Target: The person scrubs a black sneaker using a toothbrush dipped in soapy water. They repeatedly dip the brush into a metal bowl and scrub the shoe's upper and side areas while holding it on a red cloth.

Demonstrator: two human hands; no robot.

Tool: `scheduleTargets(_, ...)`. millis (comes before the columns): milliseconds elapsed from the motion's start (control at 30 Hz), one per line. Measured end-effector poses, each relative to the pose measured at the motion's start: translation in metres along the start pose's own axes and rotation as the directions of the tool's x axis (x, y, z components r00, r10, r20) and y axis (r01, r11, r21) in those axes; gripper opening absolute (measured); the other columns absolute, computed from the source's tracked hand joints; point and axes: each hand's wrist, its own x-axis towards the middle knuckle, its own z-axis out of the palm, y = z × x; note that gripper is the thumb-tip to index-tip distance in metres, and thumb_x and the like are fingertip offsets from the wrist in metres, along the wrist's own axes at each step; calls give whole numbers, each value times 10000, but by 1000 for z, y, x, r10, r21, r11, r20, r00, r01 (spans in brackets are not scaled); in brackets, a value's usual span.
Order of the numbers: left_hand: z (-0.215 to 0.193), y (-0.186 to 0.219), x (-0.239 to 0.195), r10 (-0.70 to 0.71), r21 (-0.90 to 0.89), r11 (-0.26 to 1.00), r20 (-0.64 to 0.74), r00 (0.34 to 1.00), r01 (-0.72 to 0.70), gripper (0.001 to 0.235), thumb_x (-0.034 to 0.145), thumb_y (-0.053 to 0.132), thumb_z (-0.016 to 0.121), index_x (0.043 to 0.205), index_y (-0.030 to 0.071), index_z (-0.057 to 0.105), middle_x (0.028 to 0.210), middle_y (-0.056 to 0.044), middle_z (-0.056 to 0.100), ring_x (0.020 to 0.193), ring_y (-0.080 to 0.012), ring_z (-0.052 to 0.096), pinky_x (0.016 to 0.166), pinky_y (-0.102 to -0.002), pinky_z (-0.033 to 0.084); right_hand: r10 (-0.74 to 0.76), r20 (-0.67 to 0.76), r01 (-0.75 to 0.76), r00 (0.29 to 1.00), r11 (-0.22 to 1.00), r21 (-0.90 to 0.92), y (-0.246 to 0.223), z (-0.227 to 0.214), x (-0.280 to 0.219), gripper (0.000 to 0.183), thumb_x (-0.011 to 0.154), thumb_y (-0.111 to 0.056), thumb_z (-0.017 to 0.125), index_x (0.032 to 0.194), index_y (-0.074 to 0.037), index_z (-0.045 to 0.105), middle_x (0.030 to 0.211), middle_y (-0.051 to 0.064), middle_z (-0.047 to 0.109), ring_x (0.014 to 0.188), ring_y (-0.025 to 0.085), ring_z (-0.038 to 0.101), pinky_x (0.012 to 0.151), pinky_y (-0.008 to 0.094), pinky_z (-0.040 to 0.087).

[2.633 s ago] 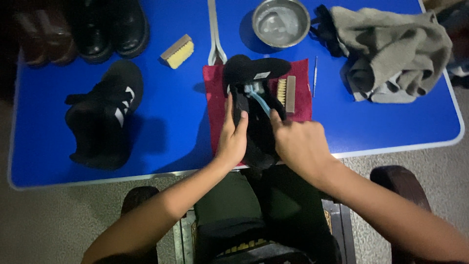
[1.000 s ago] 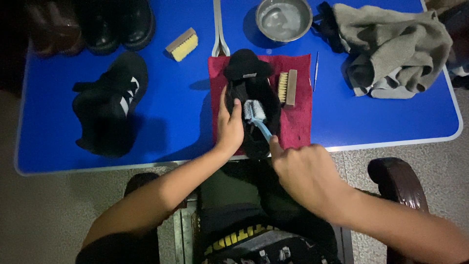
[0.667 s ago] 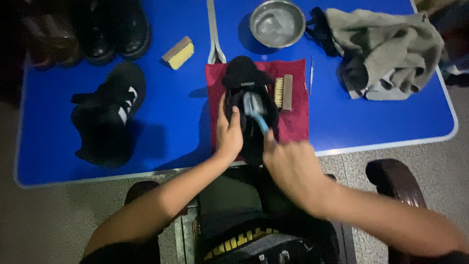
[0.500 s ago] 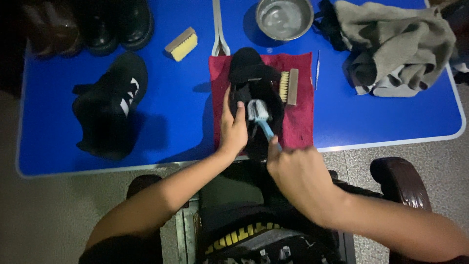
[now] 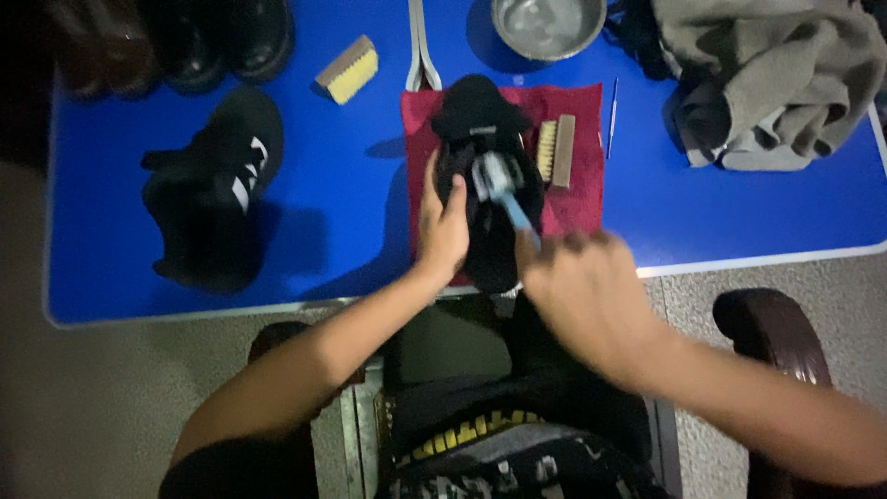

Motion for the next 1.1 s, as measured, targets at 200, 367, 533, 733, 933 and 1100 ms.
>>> scheduleTargets(200,3,8,-2,-12,-4,1000,46,999,12,560,962,283,417,1435,34,253,1416,-288,346,1330,-431,320,1114,-503,228,9,-37,-9,999,1000,4,-24,17,22,163,816,-65,552,920,-106,671,512,-14,613,474,145,619,420,289,419)
scheduleTargets(367,8,-15,-6,-65,-68,995,25,998,67,559,967,318,418,1468,154,230,1291,-249,516,1219,-417,480,1036,-511,359,-55,-170,42,984,996,-77,-33,47,66,169,711,-87,619,642,-237,655,483,-65,565,457,128,579,434,332,373)
scheduleTargets(533,3,-20,1,194,-80,977,-39,980,-197,530,969,306,483,1391,14,349,1296,-298,481,1212,-376,464,1047,-496,338,-103,21,103,994,995,5,-34,10,32,159,779,-59,609,696,-155,704,588,15,660,552,189,640,479,360,417)
scheduleTargets(733,1,-3,-3,94,-26,995,53,994,-93,570,922,362,394,1399,63,306,1427,-182,398,1317,-284,392,1086,-355,277,-94,95,95,991,996,0,-21,-8,18,183,739,-98,604,657,-255,648,618,-14,638,502,173,634,384,307,400)
scheduleTargets(933,-1,-19,-3,-38,-47,998,76,996,42,627,901,443,414,1432,151,255,1411,-148,445,1283,-236,450,1036,-326,341,-132,-42,133,990,991,9,-22,18,46,85,761,-131,565,735,-195,613,635,14,609,527,180,589,436,321,406)
scheduleTargets(1100,-1,2,-3,-60,-67,996,67,996,64,603,902,412,404,1420,127,281,1416,-141,431,1288,-244,429,1048,-332,319,-201,125,201,971,979,19,-18,-6,27,119,781,-124,558,731,-205,629,665,29,601,531,197,576,451,343,395)
